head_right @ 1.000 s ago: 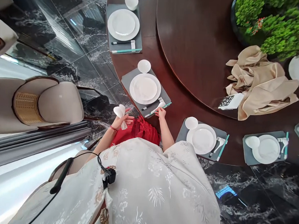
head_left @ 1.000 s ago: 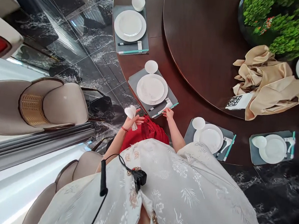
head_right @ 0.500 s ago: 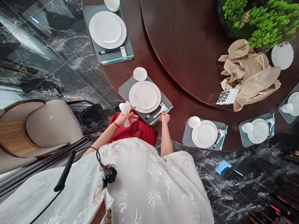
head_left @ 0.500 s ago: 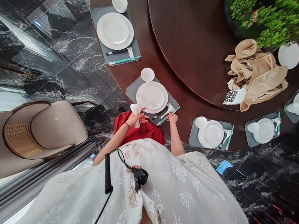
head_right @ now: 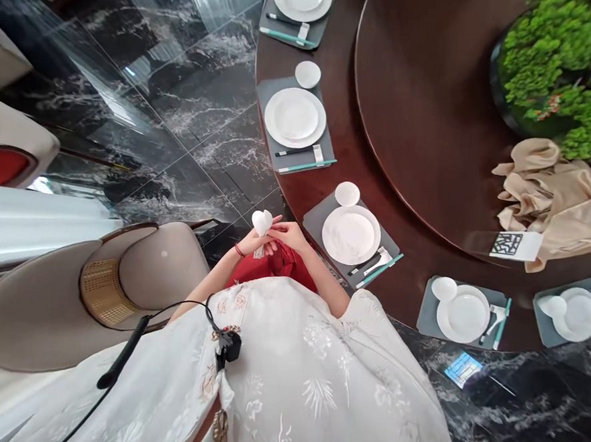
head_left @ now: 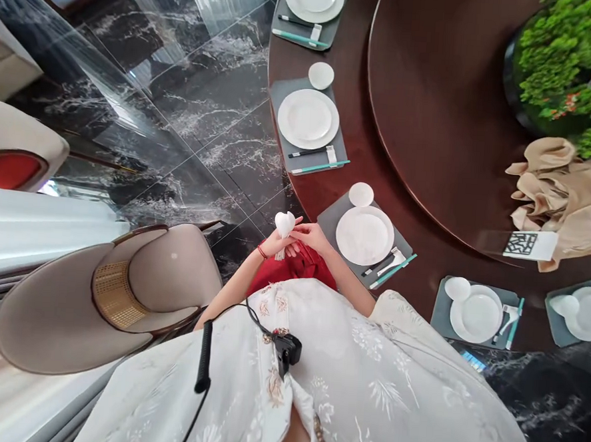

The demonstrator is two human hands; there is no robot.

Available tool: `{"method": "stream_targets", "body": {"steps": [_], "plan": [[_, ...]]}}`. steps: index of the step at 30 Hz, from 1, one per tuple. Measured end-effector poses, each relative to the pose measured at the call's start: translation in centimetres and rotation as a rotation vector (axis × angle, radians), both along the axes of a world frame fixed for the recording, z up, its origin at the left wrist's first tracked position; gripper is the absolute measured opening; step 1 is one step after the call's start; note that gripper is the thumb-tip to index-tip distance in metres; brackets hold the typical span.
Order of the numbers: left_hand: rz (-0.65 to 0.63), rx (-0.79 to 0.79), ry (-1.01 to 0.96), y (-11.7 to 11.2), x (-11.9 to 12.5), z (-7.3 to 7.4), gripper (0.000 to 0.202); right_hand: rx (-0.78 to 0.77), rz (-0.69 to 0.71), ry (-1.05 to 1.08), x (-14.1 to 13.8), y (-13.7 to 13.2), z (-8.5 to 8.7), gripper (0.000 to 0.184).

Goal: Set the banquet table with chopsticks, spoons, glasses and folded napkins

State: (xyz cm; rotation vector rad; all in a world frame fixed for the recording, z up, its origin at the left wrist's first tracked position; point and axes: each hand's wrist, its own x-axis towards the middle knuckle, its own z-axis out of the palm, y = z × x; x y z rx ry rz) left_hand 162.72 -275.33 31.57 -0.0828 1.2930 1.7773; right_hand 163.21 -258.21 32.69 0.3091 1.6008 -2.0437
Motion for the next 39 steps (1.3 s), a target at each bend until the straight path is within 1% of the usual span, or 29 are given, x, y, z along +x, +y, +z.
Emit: {"method": "stream_targets", "body": {"steps": [2,4,6,8,9,11,13,14,16,18,21,24,27,30,33,36,39], "plan": [[-0.026,-0.018,0.010,-2.2,-2.0,0.2,0.100,-0.050,0.018,-0.033,-1.6,-2.0,0.4,0.044],[-0.039,-0.030,0.017,-3.6,-3.9,0.2,0.098,-0.052,-0.035,-0.047,-3.3,-3.5,0.4,0.045],[-0.040,-0.026,0.013,-4.6,-6.0,-0.1,0.096,-0.036,-0.107,-0.053,-5.4,-4.5,-0.1,0.044],[-0.031,-0.023,0.009,-5.4,-8.3,-0.6,0.096,-0.021,-0.202,-0.065,-8.2,-4.7,-1.3,0.042],[-0.024,-0.029,0.010,-5.8,-9.5,-0.9,0.095,-0.011,-0.272,-0.080,-9.8,-4.3,-2.2,0.041],[-0.009,-0.052,0.013,-6.7,-12.4,-1.4,0.095,0.022,-0.457,-0.139,-13.4,-2.8,-4.3,0.035],[0.001,-0.076,0.010,-7.6,-15.7,-1.7,0.095,0.051,-0.635,-0.229,-17.0,-0.6,-6.8,0.025],[-0.002,-0.084,0.007,-8.1,-17.6,-1.7,0.095,0.058,-0.695,-0.271,-18.6,0.6,-8.1,0.019],[-0.023,-0.099,0.012,-9.1,-21.7,-1.3,0.096,0.076,-0.758,-0.341,-21.2,2.8,-10.5,0.011],[-0.069,-0.121,0.025,-9.8,-26.2,-0.5,0.099,0.115,-0.794,-0.391,-23.2,4.3,-12.3,0.011],[-0.145,-0.153,0.046,-10.4,-32.8,0.8,0.104,0.204,-0.864,-0.478,-25.2,4.9,-13.9,0.015],[-0.176,-0.165,0.075,-10.5,-38.2,1.6,0.104,0.263,-0.925,-0.582,-26.3,4.4,-14.4,0.018],[-0.194,-0.159,0.090,-9.9,-42.1,1.8,0.099,0.277,-0.977,-0.639,-26.6,3.6,-14.7,0.017],[-0.247,-0.132,0.083,-8.8,-44.9,1.8,0.095,0.289,-1.039,-0.665,-26.6,3.0,-14.9,0.017],[-0.324,-0.101,0.050,-7.4,-46.8,1.6,0.088,0.327,-1.111,-0.688,-26.6,2.5,-14.8,0.016],[-0.413,-0.079,0.011,-6.1,-48.8,1.2,0.078,0.438,-1.152,-0.731,-26.2,1.8,-14.2,0.013],[-0.501,-0.056,0.002,-5.5,-51.5,0.8,0.071,0.579,-1.166,-0.784,-26.2,0.8,-12.9,0.015]]}}
